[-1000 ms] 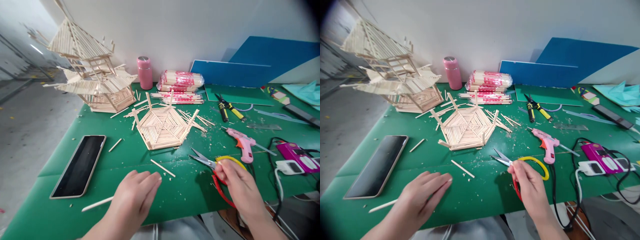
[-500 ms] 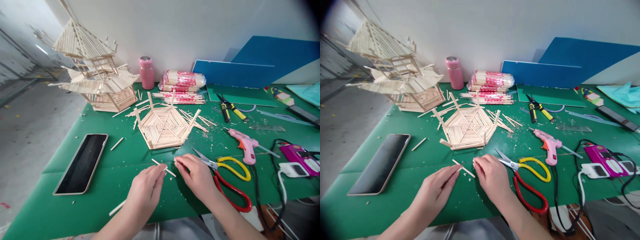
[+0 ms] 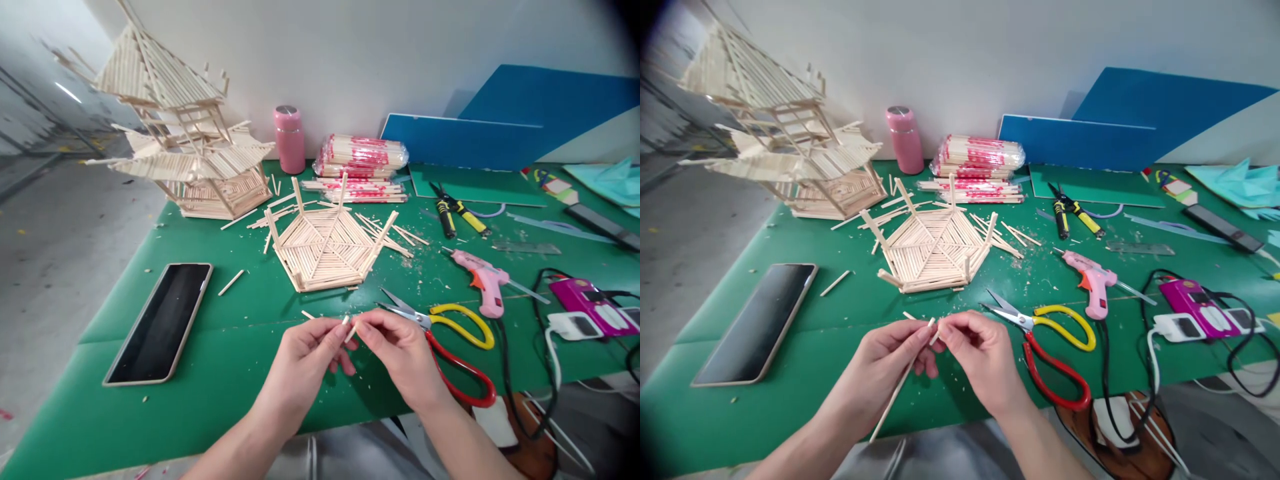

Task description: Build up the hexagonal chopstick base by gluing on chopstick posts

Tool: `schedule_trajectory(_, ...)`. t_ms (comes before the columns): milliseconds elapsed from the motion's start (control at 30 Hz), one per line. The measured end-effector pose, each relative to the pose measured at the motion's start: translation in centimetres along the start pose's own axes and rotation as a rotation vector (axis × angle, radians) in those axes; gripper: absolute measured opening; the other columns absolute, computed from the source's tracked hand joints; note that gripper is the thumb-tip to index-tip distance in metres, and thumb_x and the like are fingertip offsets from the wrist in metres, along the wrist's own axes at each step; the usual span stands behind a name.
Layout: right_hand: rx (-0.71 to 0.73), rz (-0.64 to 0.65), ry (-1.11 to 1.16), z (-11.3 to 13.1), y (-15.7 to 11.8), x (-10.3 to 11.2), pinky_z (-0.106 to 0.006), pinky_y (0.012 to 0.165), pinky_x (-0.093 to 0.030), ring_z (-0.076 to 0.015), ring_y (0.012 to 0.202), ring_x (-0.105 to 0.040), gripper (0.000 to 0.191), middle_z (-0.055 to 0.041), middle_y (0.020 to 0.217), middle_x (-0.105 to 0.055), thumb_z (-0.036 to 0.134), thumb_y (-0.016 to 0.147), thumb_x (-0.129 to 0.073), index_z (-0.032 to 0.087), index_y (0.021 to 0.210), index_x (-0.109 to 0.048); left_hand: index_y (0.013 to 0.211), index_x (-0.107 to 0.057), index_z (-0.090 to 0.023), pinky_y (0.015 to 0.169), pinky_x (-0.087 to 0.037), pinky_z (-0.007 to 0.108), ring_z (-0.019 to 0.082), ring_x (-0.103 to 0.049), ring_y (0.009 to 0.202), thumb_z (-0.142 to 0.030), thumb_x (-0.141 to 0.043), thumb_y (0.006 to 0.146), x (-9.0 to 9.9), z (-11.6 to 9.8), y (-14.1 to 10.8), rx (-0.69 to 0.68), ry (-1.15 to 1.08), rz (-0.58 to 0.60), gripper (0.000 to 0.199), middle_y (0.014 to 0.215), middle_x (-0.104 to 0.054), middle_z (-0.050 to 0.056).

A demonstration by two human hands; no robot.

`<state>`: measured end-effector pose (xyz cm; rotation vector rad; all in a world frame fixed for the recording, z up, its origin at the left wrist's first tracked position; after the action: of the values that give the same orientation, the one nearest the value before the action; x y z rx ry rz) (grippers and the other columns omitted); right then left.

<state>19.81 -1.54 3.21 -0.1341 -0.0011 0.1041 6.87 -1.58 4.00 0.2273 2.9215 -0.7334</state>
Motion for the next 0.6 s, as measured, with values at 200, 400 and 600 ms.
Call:
schedule_trajectory(200, 0.119, -0.057, -0.132, 0.0, 0.0, 0.2, -0.026, 0.062, -0.046, -0.014, 0.069, -0.058, 0.009, -0.0016, 0.073, -0.064, 0.027, 0.076, -0.06, 0.022, 0.077, -0.068, 0.071, -0.066, -0.012, 0.047, -0.035, 0.021, 0.008, -0.052, 0.042, -0.029, -0.058, 0.075, -0.1, 0.5, 0.1, 0.013, -0.013, 0.049, 0.019, 0.063, -0.063, 0.001)
schedule_trajectory(400, 0.204, -0.064, -0.149, -0.1, -0.1, 0.2, -0.025, 0.062, -0.046, -0.0133, 0.071, -0.058, 0.012, -0.0014, 0.078, -0.063, 0.023, 0.076, -0.061, 0.025, 0.086, -0.068, 0.069, -0.067, -0.012, 0.047, -0.035, 0.019, 0.005, -0.046, 0.042, -0.029, -0.059, 0.075, 0.2, 1.0, 0.2, -0.024, -0.058, 0.064, 0.019, 0.06, -0.062, 0.001)
schedule_trajectory(600, 0.198, -0.049, -0.116, -0.3, -0.1, 0.4, -0.023, 0.056, -0.042, -0.0115, 0.068, -0.054, 0.013, 0.0004, 0.077, -0.059, 0.023, 0.074, -0.063, 0.028, 0.086, -0.068, 0.075, -0.069, -0.014, 0.047, -0.033, 0.019, 0.005, -0.046, 0.044, -0.029, -0.059, 0.075, 0.3, 1.1, 0.4, -0.013, -0.082, 0.109, 0.018, 0.061, -0.061, 0.001)
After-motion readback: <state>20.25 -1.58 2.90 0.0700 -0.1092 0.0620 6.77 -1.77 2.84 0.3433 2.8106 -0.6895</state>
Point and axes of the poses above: each hand's wrist, its own y-axis towards the middle knuckle, its own x-axis out of the back of the hand, z = x × y, the point moved 3 cm from there along y, towards the middle knuckle
